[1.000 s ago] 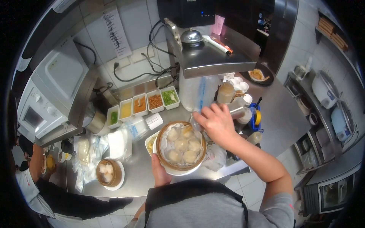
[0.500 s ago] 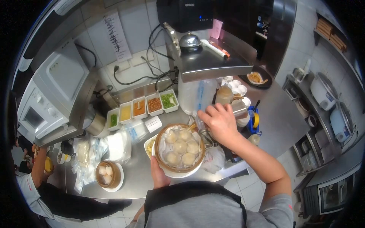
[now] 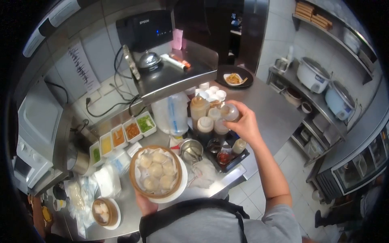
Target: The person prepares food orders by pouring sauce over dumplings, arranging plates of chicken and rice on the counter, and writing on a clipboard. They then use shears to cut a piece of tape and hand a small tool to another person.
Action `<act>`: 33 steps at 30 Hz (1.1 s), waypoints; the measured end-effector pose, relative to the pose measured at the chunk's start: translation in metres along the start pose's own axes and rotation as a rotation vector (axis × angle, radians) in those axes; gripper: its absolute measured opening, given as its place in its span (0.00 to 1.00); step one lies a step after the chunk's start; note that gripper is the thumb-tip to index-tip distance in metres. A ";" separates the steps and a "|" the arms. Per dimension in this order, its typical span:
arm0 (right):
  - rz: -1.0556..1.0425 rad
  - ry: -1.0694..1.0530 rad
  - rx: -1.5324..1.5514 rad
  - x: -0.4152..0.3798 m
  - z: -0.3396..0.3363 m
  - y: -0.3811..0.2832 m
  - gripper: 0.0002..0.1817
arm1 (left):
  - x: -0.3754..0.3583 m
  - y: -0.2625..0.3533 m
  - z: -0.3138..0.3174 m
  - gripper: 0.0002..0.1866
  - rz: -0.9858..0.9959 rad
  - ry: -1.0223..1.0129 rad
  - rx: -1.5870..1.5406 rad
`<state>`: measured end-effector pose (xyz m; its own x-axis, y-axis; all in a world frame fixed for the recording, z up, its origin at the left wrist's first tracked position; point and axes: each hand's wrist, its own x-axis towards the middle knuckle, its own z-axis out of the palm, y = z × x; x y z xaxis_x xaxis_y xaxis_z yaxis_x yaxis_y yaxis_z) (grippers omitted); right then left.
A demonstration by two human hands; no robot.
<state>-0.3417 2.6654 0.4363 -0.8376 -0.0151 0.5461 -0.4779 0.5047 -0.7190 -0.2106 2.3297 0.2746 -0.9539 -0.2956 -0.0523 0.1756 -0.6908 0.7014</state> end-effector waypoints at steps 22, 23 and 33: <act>0.316 -0.019 -0.412 -0.039 0.025 0.092 0.27 | -0.007 0.022 0.032 0.26 -0.170 0.220 -0.078; 0.378 -0.102 -0.491 -0.041 0.024 0.097 0.30 | -0.005 0.018 0.029 0.26 -0.174 0.222 -0.079; 0.113 -0.004 0.132 -0.062 0.021 0.002 0.28 | 0.009 0.025 0.063 0.26 -0.376 -0.082 -0.124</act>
<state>-0.2964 2.6491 0.3925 -0.8891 0.0314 0.4567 -0.4107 0.3855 -0.8262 -0.2299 2.3517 0.3366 -0.9725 0.0429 -0.2288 -0.1661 -0.8164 0.5531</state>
